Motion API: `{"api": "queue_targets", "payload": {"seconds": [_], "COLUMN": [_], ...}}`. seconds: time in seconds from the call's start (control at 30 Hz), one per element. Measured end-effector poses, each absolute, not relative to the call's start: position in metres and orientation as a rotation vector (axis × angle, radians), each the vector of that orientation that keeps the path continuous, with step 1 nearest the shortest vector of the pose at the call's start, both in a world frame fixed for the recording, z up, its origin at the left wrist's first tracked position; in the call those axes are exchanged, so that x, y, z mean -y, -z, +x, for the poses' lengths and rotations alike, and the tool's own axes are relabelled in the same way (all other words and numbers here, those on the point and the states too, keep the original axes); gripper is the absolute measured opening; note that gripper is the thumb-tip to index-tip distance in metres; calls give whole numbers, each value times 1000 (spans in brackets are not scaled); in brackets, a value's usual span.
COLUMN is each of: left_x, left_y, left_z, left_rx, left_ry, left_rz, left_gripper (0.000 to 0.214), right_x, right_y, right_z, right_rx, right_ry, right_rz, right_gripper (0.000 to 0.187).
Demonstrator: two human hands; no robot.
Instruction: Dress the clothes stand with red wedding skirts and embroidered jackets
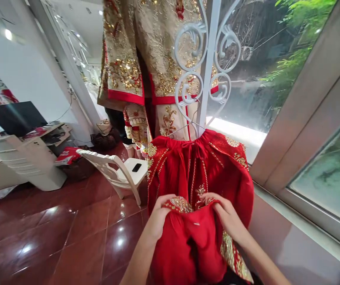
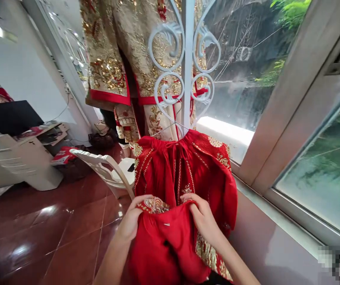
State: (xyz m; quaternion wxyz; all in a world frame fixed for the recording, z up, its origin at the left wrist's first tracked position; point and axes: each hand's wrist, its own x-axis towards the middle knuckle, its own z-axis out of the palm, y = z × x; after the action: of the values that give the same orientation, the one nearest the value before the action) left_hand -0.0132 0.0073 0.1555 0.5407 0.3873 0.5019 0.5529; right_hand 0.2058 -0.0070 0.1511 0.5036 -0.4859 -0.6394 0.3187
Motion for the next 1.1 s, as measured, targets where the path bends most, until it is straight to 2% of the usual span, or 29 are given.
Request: {"api": "queue_targets", "payload": {"seconds": [0.13,0.23,0.4,0.43,0.53,0.6,0.73,0.83,0.97,1.03,1.1], "left_x": [-11,-18,-31,-32,-30,-22,3,21,32,32,30], "left_y": [-146,-153,-172,-176,-185,-186,-180,-183,-205,-219,-230], "left_z": [-22,-20,-12,-14,-32,-48,-77,-84,-67,-53,-38], "left_rx": [-1304,-1384,-1695,-1805,-2015,-2059,-2013,-1869,-1776,-1803,-1744], "left_ry": [-1231,-1148,-1101,-1120,-1179,-1203,-1354,-1465,-1329,-1209,-1101], "left_rz": [785,1200,1859,1903,1970,2051,2341,2621,2785,2761,2773], "left_gripper": [30,6,14,14,13,11,21,29,27,23,18], "right_x": [-14,-17,4,8,13,10,1,11,41,54,60], "right_y": [-109,-96,-105,-108,-115,-113,-97,-89,-113,-136,-158], "right_z": [204,207,197,193,176,165,154,157,156,150,139], "right_rx": [1486,1390,1379,1458,1782,1921,1921,1727,1403,1363,1411], "right_ry": [-790,-805,-954,-984,-991,-911,-787,-920,-923,-847,-845], "right_rz": [-1320,-1310,-1245,-1226,-1180,-1160,-1113,-1066,-987,-948,-896], "right_gripper": [31,31,24,27,59,66,50,37,32,45,75]}}
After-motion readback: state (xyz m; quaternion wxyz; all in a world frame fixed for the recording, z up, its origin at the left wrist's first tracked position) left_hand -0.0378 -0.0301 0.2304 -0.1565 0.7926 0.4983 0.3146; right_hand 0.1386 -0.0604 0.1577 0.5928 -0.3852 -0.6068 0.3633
